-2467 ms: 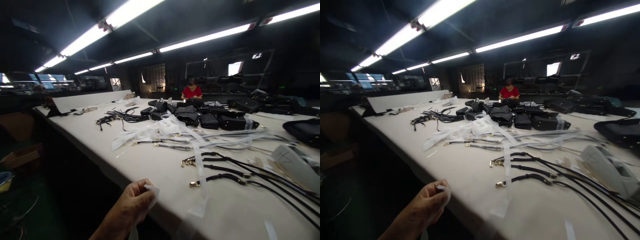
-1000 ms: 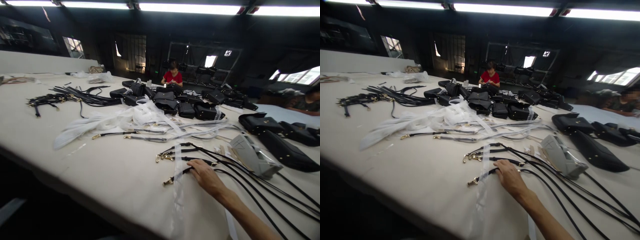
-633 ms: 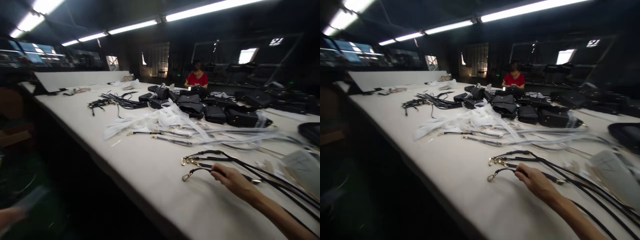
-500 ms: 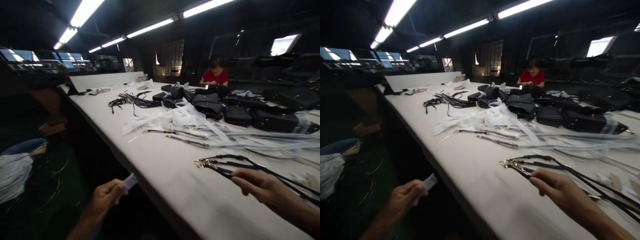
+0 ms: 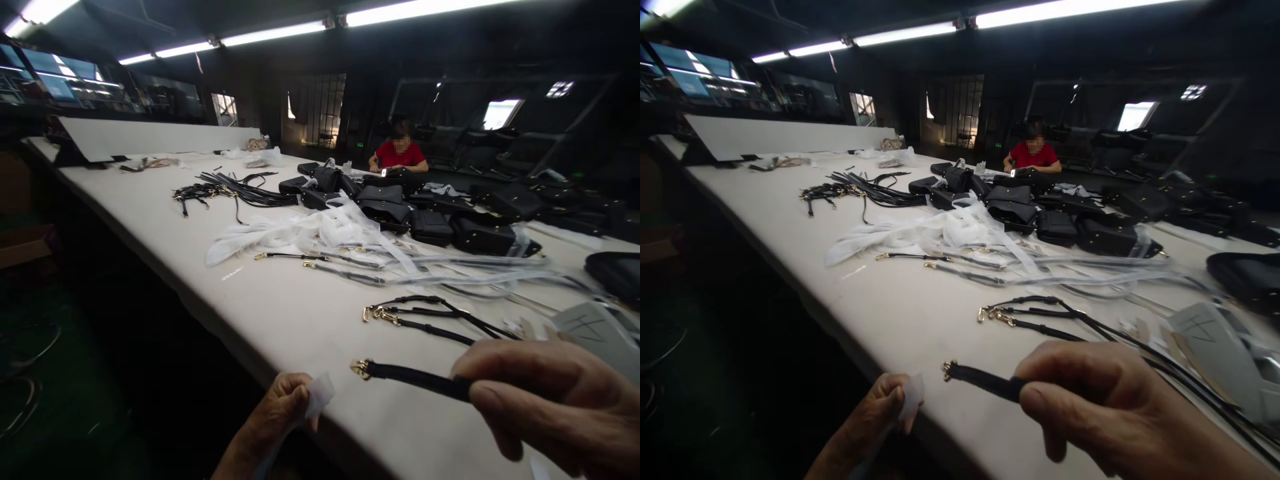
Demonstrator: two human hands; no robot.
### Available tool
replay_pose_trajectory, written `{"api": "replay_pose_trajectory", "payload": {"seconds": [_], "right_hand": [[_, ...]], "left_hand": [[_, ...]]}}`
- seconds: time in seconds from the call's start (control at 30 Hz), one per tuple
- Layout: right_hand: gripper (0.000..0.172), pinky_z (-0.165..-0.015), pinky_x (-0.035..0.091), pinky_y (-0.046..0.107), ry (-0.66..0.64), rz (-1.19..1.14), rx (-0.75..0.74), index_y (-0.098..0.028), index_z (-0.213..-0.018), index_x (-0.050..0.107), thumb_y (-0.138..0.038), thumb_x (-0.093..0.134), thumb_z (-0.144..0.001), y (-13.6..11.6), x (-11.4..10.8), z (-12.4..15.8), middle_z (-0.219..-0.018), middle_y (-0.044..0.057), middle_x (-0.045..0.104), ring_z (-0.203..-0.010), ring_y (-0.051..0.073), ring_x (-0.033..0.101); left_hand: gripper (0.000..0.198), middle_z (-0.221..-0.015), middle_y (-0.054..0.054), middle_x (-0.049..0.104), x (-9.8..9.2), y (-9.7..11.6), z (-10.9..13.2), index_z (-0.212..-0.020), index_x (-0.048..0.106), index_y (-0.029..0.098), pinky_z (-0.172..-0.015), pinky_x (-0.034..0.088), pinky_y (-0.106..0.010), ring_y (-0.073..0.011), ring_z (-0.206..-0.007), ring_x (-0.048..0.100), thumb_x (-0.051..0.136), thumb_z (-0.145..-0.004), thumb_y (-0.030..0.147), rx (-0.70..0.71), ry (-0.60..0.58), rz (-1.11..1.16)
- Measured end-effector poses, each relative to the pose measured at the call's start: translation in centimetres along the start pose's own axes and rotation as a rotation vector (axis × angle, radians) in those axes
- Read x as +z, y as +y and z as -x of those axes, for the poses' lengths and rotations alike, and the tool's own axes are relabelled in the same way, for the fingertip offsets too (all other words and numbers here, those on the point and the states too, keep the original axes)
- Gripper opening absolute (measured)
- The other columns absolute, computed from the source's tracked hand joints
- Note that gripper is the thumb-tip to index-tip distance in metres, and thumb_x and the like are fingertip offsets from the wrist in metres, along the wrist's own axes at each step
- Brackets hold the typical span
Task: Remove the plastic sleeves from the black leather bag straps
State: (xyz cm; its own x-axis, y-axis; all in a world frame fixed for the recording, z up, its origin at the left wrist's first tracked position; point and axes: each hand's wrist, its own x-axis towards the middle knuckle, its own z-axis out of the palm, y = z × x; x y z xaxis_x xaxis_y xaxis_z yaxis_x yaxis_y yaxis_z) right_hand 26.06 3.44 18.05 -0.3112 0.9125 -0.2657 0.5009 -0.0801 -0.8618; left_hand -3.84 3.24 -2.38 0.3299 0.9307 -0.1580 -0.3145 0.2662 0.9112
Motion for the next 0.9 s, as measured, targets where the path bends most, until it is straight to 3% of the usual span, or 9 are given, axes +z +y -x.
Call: {"api": "replay_pose_trajectory", "payload": {"seconds": [0.17, 0.4, 0.57, 0.7, 0.8, 0.9], "right_hand": [[0.029, -0.032, 0.021, 0.022, -0.024, 0.034, -0.085, -0.027, -0.089, 0.077, -0.053, 0.069, -0.081, -1.6, 1.3, 0.1, -0.052, 0.003, 0.063, -0.037, 0.009, 0.035], [0.035, -0.037, 0.019, 0.021, -0.14, 0.08, -0.023, -0.025, -0.087, 0.077, -0.058, 0.067, -0.082, -3.9, 3.3, -0.4, -0.057, 0.003, 0.063, -0.042, 0.008, 0.035], [0.039, -0.039, 0.022, 0.018, -0.189, 0.108, 0.054, -0.022, -0.087, 0.077, -0.059, 0.066, -0.083, -5.1, 4.2, -0.6, -0.061, 0.002, 0.062, -0.046, 0.007, 0.036], [0.042, -0.04, 0.024, 0.017, -0.215, 0.105, 0.079, -0.021, -0.087, 0.076, -0.061, 0.067, -0.082, -5.4, 4.7, -1.0, -0.061, 0.001, 0.06, -0.048, 0.008, 0.036], [0.044, -0.041, 0.024, 0.017, -0.256, 0.089, 0.131, -0.02, -0.085, 0.075, -0.064, 0.066, -0.081, -5.3, 5.2, -1.2, -0.061, 0.0, 0.059, -0.048, 0.007, 0.035], [0.044, -0.043, 0.025, 0.017, -0.286, 0.099, 0.184, -0.02, -0.087, 0.074, -0.063, 0.064, -0.082, -4.9, 5.8, -1.6, -0.061, 0.0, 0.061, -0.049, 0.008, 0.036]], "left_hand": [[0.066, -0.047, -0.002, 0.049, 0.3, -1.0, 0.2, -0.052, 0.063, 0.013, -0.052, 0.017, -0.027, -0.0101, -0.048, 0.031, 0.067, -0.067, 0.077, 0.012, -0.02, 0.066], [0.065, -0.051, -0.003, 0.054, -0.3, -2.1, 0.5, -0.06, 0.069, 0.011, -0.051, 0.021, -0.026, -0.0091, -0.046, 0.036, 0.069, -0.067, 0.076, 0.035, -0.097, 0.149], [0.067, -0.049, -0.002, 0.051, -0.3, -1.5, 0.9, -0.059, 0.071, 0.009, -0.053, 0.025, -0.025, -0.0094, -0.047, 0.039, 0.069, -0.067, 0.076, 0.073, -0.144, 0.186], [0.065, -0.046, -0.001, 0.049, 0.0, -0.8, 1.0, -0.059, 0.073, 0.008, -0.047, 0.021, -0.022, -0.007, -0.044, 0.035, 0.071, -0.068, 0.073, 0.086, -0.155, 0.208], [0.062, -0.046, -0.003, 0.055, 0.3, -0.4, 1.1, -0.059, 0.074, 0.009, -0.04, 0.019, -0.02, -0.0052, -0.038, 0.034, 0.073, -0.069, 0.069, 0.09, -0.165, 0.225], [0.055, -0.05, -0.005, 0.063, 0.3, -0.4, 1.0, -0.064, 0.077, 0.011, -0.036, 0.025, -0.019, -0.0065, -0.036, 0.04, 0.077, -0.067, 0.066, 0.077, -0.178, 0.251]]}}
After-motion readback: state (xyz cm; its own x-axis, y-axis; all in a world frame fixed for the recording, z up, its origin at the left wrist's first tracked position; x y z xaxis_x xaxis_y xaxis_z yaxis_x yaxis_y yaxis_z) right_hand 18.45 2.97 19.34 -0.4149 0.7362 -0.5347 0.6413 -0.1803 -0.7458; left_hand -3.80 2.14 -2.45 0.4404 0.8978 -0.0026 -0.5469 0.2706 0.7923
